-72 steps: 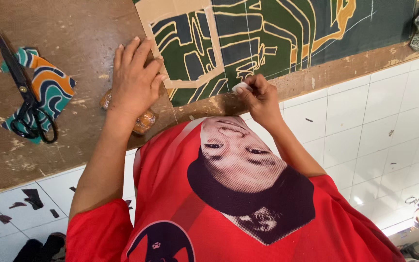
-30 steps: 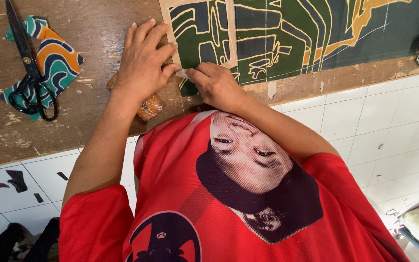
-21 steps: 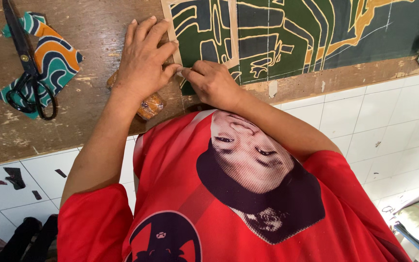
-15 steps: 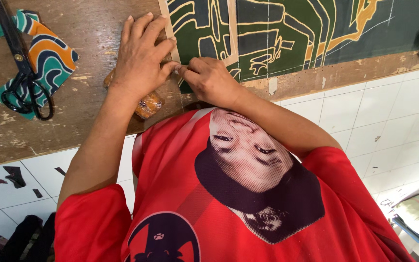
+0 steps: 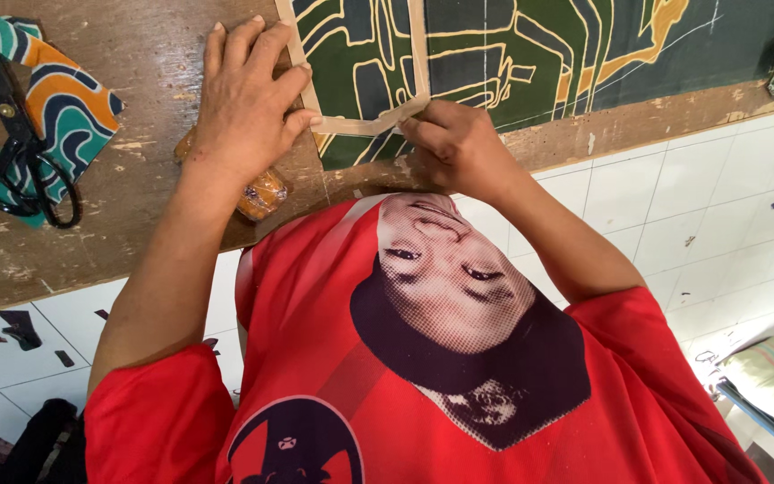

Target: The person aligns a paper pattern on a large piece of patterned fabric and uses a white chalk-like marker with a wooden ruler to draw straight lines along the pattern edges. They reposition the pattern and ruler to mark additional sections of the fabric.

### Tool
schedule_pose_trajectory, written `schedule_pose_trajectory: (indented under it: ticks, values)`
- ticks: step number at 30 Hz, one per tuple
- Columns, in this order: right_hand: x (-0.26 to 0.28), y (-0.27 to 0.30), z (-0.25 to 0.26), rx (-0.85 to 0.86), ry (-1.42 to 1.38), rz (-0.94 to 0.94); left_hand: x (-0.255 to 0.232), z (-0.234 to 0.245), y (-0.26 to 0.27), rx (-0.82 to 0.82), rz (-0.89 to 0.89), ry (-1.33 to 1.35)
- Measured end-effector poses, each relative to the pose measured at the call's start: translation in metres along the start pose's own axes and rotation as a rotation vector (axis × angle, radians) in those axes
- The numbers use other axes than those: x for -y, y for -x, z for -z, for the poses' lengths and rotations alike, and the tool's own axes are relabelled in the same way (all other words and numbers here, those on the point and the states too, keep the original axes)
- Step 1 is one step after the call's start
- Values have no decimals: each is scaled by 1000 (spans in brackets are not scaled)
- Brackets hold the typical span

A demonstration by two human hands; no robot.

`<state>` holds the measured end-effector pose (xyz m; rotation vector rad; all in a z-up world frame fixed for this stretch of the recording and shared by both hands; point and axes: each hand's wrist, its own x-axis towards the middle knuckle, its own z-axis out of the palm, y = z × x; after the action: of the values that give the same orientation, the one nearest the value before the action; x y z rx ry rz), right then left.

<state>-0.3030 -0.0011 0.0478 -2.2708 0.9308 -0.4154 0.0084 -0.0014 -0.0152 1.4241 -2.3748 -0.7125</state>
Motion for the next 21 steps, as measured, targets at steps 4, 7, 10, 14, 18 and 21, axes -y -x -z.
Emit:
schedule_pose_trajectory:
  ticks: [4,7,10,14,18,21]
  values:
    - [-1,9,7,-40,28,-119,-6,0,2,-7,7,-11]
    - [-4,14,3,-63,18,-104,-10,0,0,-11,-5,-9]
    - [-6,12,-5,-58,13,-45,-13,4,-1,-9,-17,4]
    - [-7,6,-13,-66,52,35,-27,6,2,-60,-86,-82]
    - [-8,4,-11,-50,106,73,-45,-3,-3,-97,-204,3]
    - [-8,0,-11,-37,126,116,-52,-12,-11,-61,-255,57]
